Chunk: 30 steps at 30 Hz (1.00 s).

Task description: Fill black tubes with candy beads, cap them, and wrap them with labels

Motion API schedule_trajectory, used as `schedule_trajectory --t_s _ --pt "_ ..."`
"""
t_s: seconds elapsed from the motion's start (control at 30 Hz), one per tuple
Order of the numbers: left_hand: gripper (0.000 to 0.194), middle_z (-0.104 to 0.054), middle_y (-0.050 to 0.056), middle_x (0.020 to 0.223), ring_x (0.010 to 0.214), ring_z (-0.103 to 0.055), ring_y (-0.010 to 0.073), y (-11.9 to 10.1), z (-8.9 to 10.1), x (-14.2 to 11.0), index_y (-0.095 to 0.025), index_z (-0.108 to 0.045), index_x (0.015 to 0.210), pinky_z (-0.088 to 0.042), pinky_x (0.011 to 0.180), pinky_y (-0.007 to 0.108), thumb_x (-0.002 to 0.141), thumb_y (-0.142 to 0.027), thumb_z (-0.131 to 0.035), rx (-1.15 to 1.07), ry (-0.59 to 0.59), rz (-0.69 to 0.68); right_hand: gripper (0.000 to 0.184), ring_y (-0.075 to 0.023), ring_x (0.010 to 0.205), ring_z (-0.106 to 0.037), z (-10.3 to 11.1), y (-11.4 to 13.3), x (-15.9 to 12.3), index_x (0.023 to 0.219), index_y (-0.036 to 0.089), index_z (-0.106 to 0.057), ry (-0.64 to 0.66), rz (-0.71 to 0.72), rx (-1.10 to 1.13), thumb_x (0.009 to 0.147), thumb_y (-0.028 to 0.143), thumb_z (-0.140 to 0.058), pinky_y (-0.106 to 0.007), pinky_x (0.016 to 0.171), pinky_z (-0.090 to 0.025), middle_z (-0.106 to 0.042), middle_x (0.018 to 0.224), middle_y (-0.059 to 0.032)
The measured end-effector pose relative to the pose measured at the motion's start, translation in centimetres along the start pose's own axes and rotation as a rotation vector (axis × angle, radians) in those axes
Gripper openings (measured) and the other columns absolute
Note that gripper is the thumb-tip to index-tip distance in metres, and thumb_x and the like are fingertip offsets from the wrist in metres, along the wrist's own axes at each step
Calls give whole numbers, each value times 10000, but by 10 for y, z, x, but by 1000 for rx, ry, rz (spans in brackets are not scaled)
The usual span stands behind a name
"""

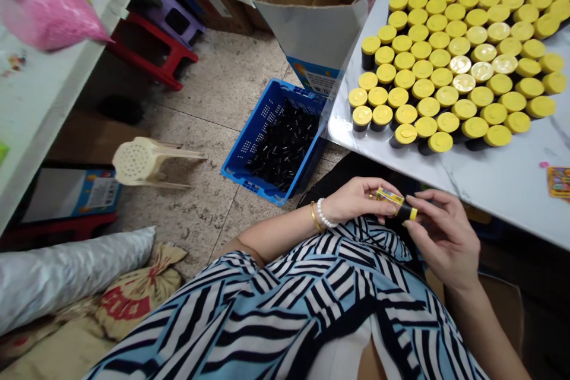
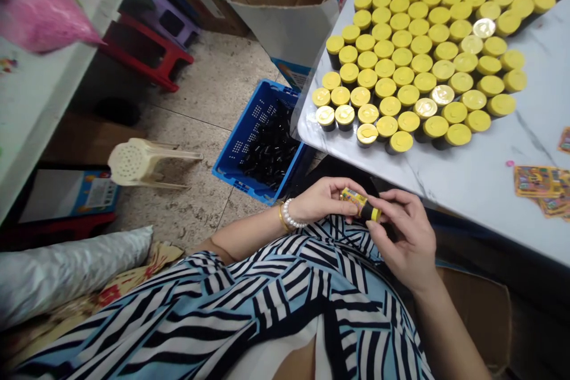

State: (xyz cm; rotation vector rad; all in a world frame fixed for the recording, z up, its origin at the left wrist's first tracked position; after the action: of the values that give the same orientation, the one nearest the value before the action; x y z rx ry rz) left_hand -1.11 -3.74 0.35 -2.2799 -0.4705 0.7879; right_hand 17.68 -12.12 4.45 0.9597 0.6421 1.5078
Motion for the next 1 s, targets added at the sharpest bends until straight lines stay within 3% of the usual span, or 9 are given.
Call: schedule_trajectory --t_s 0.17,0.37,0.47,0.53,0.6,0.73,0.83,0.93,1.0 --pt "577 -749 44 916 776 -679 113 5 -1 3 -99 -752 1084 -563 780 273 634 -354 -1007 96 1 20 586 -208 1000 -732 3 0 0 1422 354 -673 35 82 -94 877 196 -819 -394 924 -629 -744 1209 -49" --pt "652 -754 102 1045 821 -710 161 -1 -1 2 -126 -704 1224 -574 729 295 707 -428 -961 40 42 7 508 -223 1048 -750 3 -4 -2 1302 350 -739 -53 183 -153 845 151 -837 -417 969 -634 -772 1186 -43" --pt "515 -762 122 1112 966 -719 187 -5 -2 -2 -129 -748 1160 -569 865 301 760 -398 -927 217 -41 -147 446 -220 993 -757 -6 -7 -5 1234 329 -776 -124 126 -99 825 174 -863 -410 914 -649 -785 1133 -47" --pt "449 -762 121 1170 1066 -707 202 -8 -3 -5 -150 -768 1157 -548 925 284 796 -382 -899 388 -96 -221 350 -199 915 -749 -13 -12 -6 1163 299 -804 -178 1 3 830 208 -866 -367 826 -656 -786 1049 -43" --pt "427 -772 101 1109 980 -720 182 -7 -3 -4 -155 -755 1137 -554 862 263 822 -417 -874 448 -94 -193 265 -175 863 -734 -18 -19 -6 1110 265 -819 -184 -145 129 848 250 -854 -315 756 -649 -774 1005 -43" --pt "585 -720 1 763 581 -653 105 0 -4 4 -169 -601 1177 -501 584 208 837 -589 -825 248 69 -9 336 -169 906 -744 -18 -34 -7 1223 256 -794 47 -330 383 893 320 -803 -308 797 -661 -755 1166 -77" --pt "679 -732 17 735 483 -631 101 5 -5 9 -182 -530 1173 -422 474 174 814 -691 -799 94 142 85 302 -174 983 -738 -13 -43 -7 1189 287 -812 114 -353 480 887 287 -805 -306 814 -662 -723 1223 -75" --pt "681 -766 58 794 475 -648 110 11 -5 11 -178 -539 1168 -406 432 167 799 -672 -828 -43 167 101 155 -193 1049 -719 -12 -45 -4 1014 283 -846 50 -313 471 865 251 -820 -319 826 -661 -716 1152 -66" --pt "667 -759 48 762 459 -637 106 16 -5 12 -169 -562 1124 -405 414 163 774 -652 -860 -69 155 105 171 -208 1072 -719 -14 -38 -2 1047 287 -842 24 -269 402 886 254 -795 -352 870 -660 -718 1157 -74"
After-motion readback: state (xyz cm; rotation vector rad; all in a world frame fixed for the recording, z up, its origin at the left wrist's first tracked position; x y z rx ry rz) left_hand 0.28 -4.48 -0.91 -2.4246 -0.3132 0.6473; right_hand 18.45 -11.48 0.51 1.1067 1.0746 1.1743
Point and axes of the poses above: each hand's wrist, its own x-axis towards the middle knuckle, its own z-axis out of the back of the hand, y = z × x, the point moved 3 cm from there along x, towards the middle knuckle
